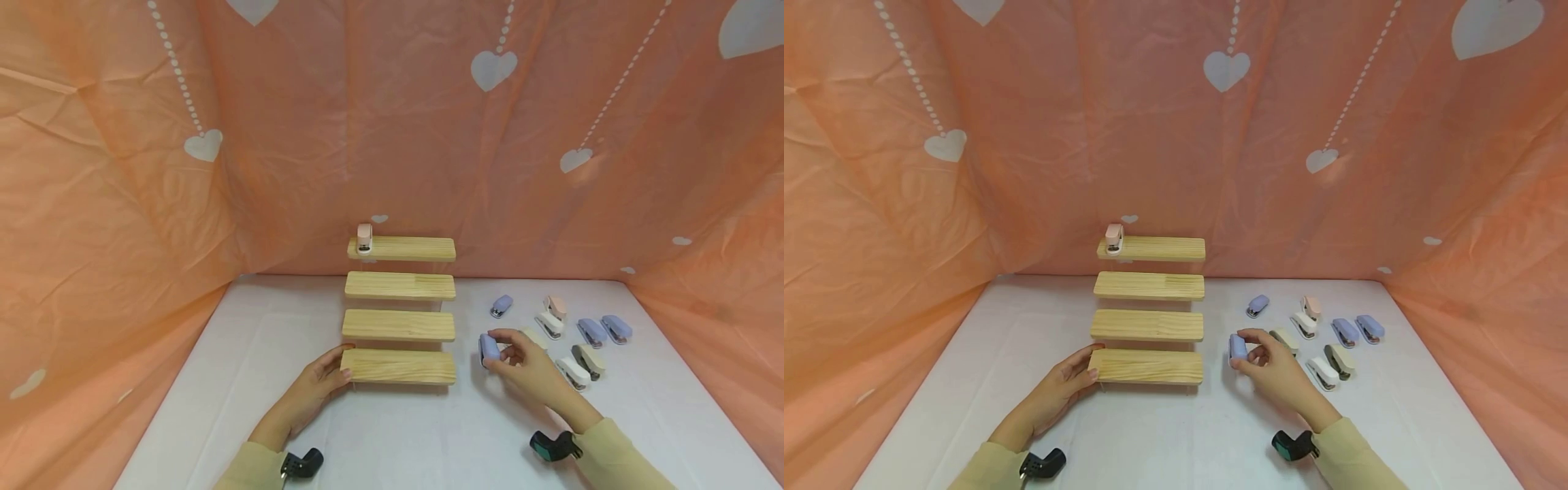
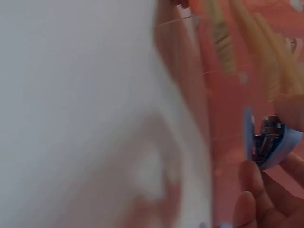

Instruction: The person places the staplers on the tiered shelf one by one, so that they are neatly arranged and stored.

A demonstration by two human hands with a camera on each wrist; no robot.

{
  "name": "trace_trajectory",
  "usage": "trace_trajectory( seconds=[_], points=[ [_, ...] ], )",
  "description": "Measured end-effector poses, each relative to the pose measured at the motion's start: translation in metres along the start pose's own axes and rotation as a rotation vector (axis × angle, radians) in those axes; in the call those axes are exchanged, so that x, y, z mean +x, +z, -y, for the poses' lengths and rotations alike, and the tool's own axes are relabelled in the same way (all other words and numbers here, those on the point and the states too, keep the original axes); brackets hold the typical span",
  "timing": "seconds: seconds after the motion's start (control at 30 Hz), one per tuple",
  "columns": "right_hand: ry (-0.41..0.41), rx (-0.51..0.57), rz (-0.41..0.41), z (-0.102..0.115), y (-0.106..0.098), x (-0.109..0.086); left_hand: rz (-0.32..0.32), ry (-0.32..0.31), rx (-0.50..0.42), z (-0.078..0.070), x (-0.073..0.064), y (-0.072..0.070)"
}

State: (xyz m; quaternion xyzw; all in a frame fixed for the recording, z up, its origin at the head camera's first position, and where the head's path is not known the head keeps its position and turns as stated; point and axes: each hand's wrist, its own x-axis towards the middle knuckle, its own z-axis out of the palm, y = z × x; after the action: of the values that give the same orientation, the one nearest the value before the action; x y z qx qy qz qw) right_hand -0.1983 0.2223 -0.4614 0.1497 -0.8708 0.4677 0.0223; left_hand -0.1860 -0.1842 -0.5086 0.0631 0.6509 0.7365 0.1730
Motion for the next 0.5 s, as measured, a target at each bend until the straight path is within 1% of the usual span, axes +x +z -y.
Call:
trace_trajectory(
  seconds=[0.13, 0.3, 0.37, 0.5],
  points=[
    [-0.057, 0.003, -0.053, 0.016, -0.005, 0.011, -0.003, -0.001, 0.0, 0.0, 0.0, 0.0],
    [-0.113, -0.002, -0.099, 0.039, -0.01, 0.026, 0.002, 0.007, 0.012, 0.001, 0.0, 0.0],
    [-0.127, -0.009, -0.116, 0.048, -0.009, 0.033, 0.0, 0.008, 0.017, 0.001, 0.0, -0.001],
    [-0.165, 0.024, -0.147, 0.067, -0.005, 0.05, 0.007, 0.013, 0.026, 0.0, -0.001, -0.001]
  ],
)
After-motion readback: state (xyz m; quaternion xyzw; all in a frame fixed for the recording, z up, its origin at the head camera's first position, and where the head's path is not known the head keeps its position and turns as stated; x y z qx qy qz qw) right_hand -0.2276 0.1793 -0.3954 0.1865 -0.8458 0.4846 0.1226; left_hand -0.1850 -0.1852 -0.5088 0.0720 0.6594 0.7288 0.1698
